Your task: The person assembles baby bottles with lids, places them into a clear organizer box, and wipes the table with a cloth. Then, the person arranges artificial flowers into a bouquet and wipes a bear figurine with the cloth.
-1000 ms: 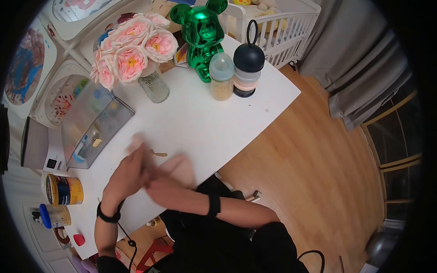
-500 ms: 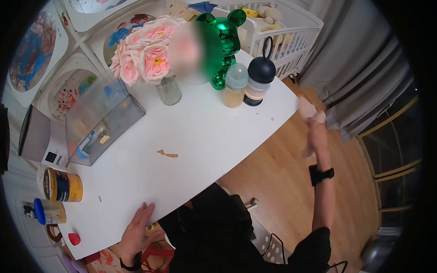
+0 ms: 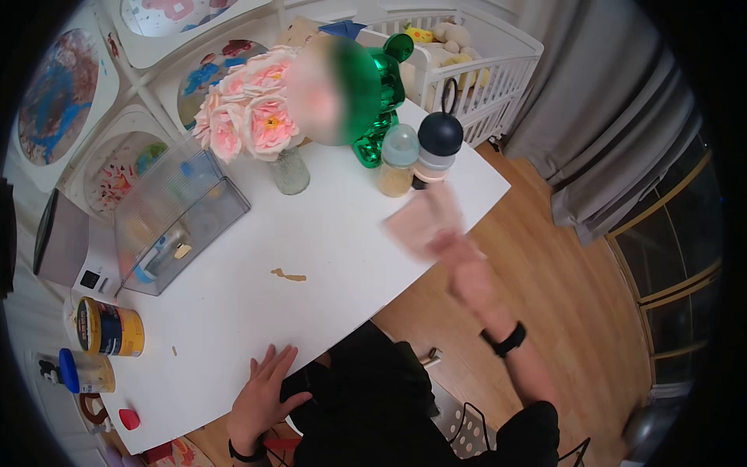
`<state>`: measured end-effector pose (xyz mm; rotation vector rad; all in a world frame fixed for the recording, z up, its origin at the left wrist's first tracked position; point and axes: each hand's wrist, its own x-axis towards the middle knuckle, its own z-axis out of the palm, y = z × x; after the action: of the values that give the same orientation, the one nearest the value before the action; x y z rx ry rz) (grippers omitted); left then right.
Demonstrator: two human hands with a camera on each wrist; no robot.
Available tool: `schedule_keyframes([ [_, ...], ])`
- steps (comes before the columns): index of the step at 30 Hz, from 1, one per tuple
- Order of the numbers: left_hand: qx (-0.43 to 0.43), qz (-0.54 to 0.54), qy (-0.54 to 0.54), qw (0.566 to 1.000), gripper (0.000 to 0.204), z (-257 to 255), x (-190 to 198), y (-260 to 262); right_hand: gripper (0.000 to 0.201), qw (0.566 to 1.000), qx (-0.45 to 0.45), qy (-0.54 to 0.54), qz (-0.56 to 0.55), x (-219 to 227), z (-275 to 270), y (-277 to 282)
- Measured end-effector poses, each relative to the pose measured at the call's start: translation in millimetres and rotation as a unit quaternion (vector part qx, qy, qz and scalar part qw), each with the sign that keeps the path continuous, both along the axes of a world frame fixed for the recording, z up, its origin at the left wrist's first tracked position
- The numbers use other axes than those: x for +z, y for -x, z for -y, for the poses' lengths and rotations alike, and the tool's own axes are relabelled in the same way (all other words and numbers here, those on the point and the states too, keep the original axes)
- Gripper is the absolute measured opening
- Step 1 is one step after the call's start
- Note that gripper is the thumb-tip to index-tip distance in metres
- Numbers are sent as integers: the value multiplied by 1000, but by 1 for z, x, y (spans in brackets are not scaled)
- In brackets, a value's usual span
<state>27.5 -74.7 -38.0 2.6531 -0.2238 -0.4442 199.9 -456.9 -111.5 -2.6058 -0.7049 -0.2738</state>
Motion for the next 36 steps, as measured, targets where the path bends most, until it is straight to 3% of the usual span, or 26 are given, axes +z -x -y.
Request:
schedule_keyframes([
  [3, 2, 13, 81, 997, 74, -13, -9, 8, 44, 972, -231, 18, -44, -2, 46, -19],
  [4, 4, 38, 107, 994, 74, -16, -13, 10, 44, 976, -214, 15, -41, 12, 30, -19],
  [6, 34, 62, 128, 989, 74, -14, -12, 16, 46, 962, -234, 24, -138, 44, -20, 2],
  [8, 60, 96, 124, 986, 77, 0, -4, 7, 54, 997, -63, -3, -49, 31, -70, 29],
  [10, 77, 126, 148, 978, 80, 12, -1, 1, 52, 991, 126, -43, -11, 36, -131, 55],
  [12, 81, 153, 174, 969, 82, 18, -3, 3, 51, 945, 220, -147, -192, 47, -184, 76],
  [15, 111, 220, 177, 953, 92, 15, -11, 9, 53, 916, 332, -122, -188, 55, -216, 79],
  [19, 194, 230, 56, 952, 90, 16, -36, 16, 53, 913, 338, -93, -206, 57, -222, 63],
  [21, 165, 179, -46, 969, 88, 23, -58, 14, 49, 934, 300, -24, -193, 45, -225, 60],
  [25, 218, 199, -62, 953, 84, 17, -61, 13, 39, 947, 290, 6, -137, 53, -232, 53],
  [32, 326, 129, -168, 921, 58, -111, -45, 97, 34, 968, 222, 56, -102, 50, -204, 29],
  [36, 470, 138, -122, 863, 42, -187, -50, 167, 29, 965, 222, 44, -131, 51, -203, 21],
])
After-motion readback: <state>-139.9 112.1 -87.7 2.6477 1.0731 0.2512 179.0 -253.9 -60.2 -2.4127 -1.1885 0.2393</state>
